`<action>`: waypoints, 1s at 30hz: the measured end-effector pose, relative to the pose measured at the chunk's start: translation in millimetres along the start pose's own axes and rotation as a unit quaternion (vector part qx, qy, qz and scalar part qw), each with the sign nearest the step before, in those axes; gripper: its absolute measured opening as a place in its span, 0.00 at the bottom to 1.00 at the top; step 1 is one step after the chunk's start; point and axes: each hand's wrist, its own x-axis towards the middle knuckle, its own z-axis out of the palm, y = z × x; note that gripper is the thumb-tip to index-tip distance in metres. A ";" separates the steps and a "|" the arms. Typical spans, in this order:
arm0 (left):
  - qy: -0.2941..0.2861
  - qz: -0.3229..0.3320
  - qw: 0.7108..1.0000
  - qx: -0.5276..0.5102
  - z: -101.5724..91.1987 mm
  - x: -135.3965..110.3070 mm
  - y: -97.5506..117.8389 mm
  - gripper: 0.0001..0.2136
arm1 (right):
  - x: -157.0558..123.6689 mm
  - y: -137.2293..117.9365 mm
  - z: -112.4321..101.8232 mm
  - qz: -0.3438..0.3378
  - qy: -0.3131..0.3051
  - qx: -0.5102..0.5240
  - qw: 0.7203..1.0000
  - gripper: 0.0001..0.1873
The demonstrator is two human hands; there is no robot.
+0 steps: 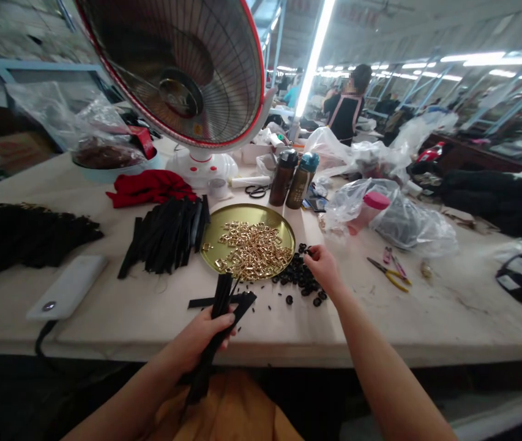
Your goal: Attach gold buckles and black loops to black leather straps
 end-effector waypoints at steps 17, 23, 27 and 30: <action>0.026 0.134 0.962 0.238 -11.3 13.2 -15.8 0.12 | -135.0 -60.4 59.0 0.218 -0.214 0.624 0.720 0.16; 0.089 0.189 0.926 0.315 -8.3 15.3 -17.6 0.09 | -140.7 -62.6 72.1 0.232 -0.152 0.630 0.726 0.16; 0.121 0.189 0.891 0.395 -11.0 14.7 -17.9 0.07 | -144.6 -60.4 76.0 0.216 -0.132 0.615 0.747 0.15; 0.116 0.188 0.885 0.409 -13.2 12.4 -16.8 0.06 | -144.8 -55.9 75.8 0.205 -0.139 0.575 0.780 0.17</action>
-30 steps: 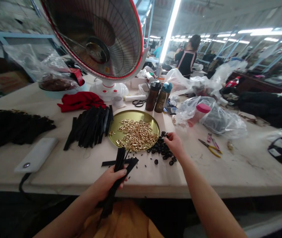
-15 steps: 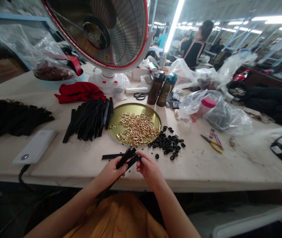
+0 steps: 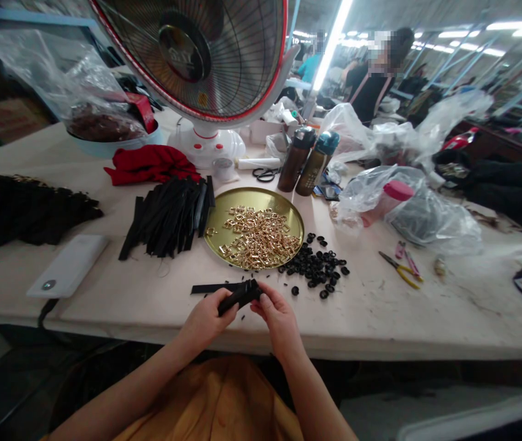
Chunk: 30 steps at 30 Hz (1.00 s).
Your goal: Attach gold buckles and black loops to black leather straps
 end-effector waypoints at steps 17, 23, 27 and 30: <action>-0.052 0.037 0.996 -0.060 -3.9 3.2 10.5 0.11 | -8.0 -0.9 0.4 -0.071 -0.016 -0.093 0.993 0.09; -0.072 0.058 0.994 -0.051 -1.3 2.2 8.5 0.07 | -12.5 -5.5 2.5 -0.045 -0.044 -0.157 0.986 0.11; -0.060 0.057 0.995 -0.064 2.7 -1.0 10.3 0.07 | -10.4 -9.0 1.5 -0.029 -0.082 -0.188 0.978 0.12; -0.035 0.054 0.993 -0.096 6.8 -3.4 12.6 0.08 | -7.8 -8.0 -2.1 -0.008 -0.101 -0.155 0.983 0.11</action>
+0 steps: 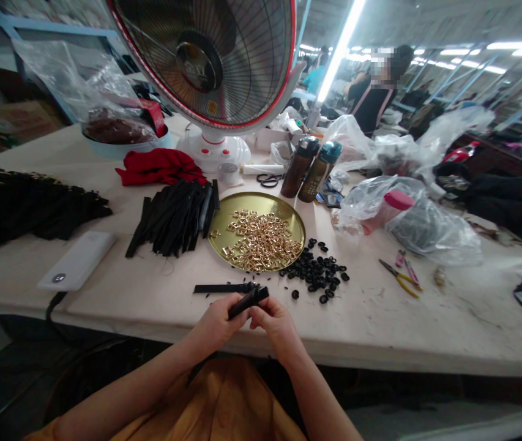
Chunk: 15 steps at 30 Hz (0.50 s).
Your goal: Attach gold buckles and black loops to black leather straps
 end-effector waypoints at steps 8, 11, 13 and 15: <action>-0.090 -0.037 0.995 -0.031 -12.8 -1.9 1.8 0.08 | 2.5 9.9 5.9 0.010 0.051 0.108 0.993 0.11; -0.090 -0.033 0.995 -0.032 -16.2 2.5 3.4 0.08 | 4.5 10.8 13.0 0.009 0.043 0.100 0.994 0.11; -0.116 -0.045 0.990 -0.061 -16.6 4.6 3.1 0.07 | 5.8 10.0 16.6 0.001 0.070 0.100 0.993 0.11; -0.111 -0.049 0.988 -0.097 -16.3 6.0 2.1 0.10 | 7.0 8.4 21.2 -0.005 0.069 0.103 0.992 0.11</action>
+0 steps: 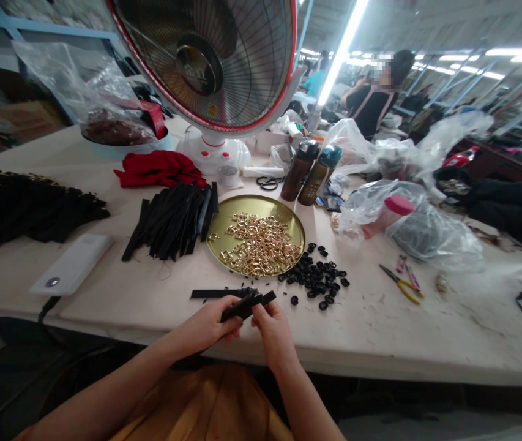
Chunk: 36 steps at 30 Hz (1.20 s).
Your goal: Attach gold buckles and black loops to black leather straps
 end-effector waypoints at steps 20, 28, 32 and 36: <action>0.093 -0.113 0.959 -0.243 -27.3 -5.5 -3.1 0.11 | 121.9 -56.3 8.9 -0.271 0.028 -0.737 0.619 0.09; 0.098 -0.069 0.967 -0.223 -29.0 0.1 7.4 0.09 | 82.4 -64.7 4.8 -0.173 -0.070 -0.361 0.914 0.09; 0.086 -0.024 0.974 -0.206 -26.4 3.5 10.4 0.12 | 45.3 -52.4 11.8 -0.002 -0.139 -0.050 0.989 0.11; 0.085 -0.009 0.984 -0.159 -23.8 4.9 12.6 0.08 | 27.9 -39.9 19.3 -0.032 -0.110 -0.034 0.993 0.11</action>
